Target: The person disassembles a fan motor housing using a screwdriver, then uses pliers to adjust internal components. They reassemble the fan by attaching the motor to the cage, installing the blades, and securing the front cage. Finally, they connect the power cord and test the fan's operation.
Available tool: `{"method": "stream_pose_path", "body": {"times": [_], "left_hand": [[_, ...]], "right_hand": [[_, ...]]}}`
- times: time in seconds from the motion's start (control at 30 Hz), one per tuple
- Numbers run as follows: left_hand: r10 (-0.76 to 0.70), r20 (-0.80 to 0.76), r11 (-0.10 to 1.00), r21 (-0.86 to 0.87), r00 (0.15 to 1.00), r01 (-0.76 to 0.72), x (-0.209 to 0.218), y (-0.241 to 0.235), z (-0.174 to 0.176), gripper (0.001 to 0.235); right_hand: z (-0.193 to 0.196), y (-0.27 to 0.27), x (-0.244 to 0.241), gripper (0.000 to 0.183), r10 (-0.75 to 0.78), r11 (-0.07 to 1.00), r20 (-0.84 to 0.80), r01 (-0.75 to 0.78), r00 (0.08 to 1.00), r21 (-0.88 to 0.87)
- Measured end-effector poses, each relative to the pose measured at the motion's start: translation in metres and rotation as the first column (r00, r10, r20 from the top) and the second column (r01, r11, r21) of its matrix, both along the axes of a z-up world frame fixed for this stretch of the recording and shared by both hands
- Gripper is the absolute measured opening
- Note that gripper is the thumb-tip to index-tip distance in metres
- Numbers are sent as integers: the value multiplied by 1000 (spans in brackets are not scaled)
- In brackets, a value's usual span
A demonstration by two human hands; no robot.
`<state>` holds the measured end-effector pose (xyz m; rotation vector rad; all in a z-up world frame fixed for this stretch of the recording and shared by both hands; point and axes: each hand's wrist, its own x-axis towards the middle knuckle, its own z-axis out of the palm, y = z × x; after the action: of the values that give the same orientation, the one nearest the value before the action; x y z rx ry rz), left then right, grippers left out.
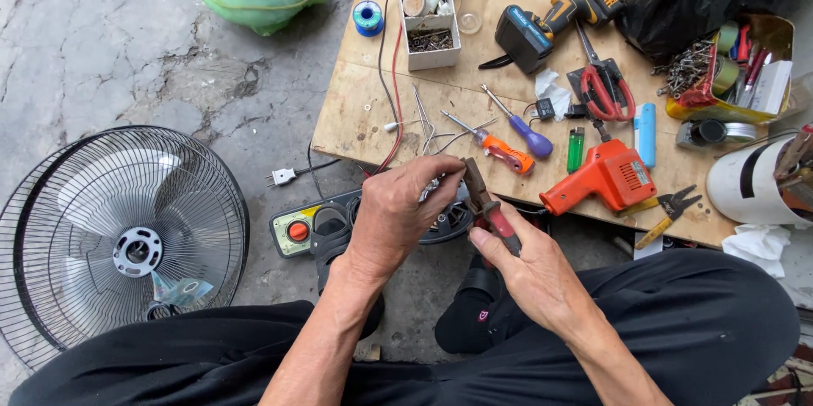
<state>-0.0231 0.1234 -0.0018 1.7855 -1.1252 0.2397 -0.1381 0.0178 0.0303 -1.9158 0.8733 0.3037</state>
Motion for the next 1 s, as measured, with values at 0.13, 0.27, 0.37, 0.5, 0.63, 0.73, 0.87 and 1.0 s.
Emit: {"method": "stream_pose_path", "body": {"times": [0.13, 0.27, 0.37, 0.5, 0.63, 0.73, 0.87, 1.0], "left_hand": [[-20, -113, 997, -71, 993, 12, -4, -2, 0, 15], [-72, -214, 995, -81, 974, 56, -9, -5, 1, 10], [47, -368, 994, -73, 929, -80, -10, -8, -8, 6], [179, -558, 978, 10, 811, -209, 13, -32, -17, 8], [69, -734, 990, -36, 675, -139, 51, -30, -9, 14], [-10, -806, 952, -189, 592, -241, 67, -20, 6, 17], [39, -881, 938, -130, 471, -321, 59, -5, -15, 22], [176, -841, 957, 25, 512, -289, 54, 9, -37, 21]], "right_hand": [[-7, 6, -2, 20, -95, 991, 167, 77, 981, 110], [-10, 10, 1, 19, -258, 950, 143, 224, 956, 219], [-9, 15, 7, 13, -268, 943, 90, 242, 959, 229], [-1, 15, 29, 26, -167, 976, 65, 156, 984, 150], [-3, -21, 37, 25, -386, 894, 196, 314, 901, 318], [9, -52, 36, 29, -475, 864, 318, 366, 821, 345], [-15, -79, 18, 24, -497, 864, 357, 410, 791, 292], [-46, -80, 22, 11, -440, 894, 288, 387, 850, 225]]}}
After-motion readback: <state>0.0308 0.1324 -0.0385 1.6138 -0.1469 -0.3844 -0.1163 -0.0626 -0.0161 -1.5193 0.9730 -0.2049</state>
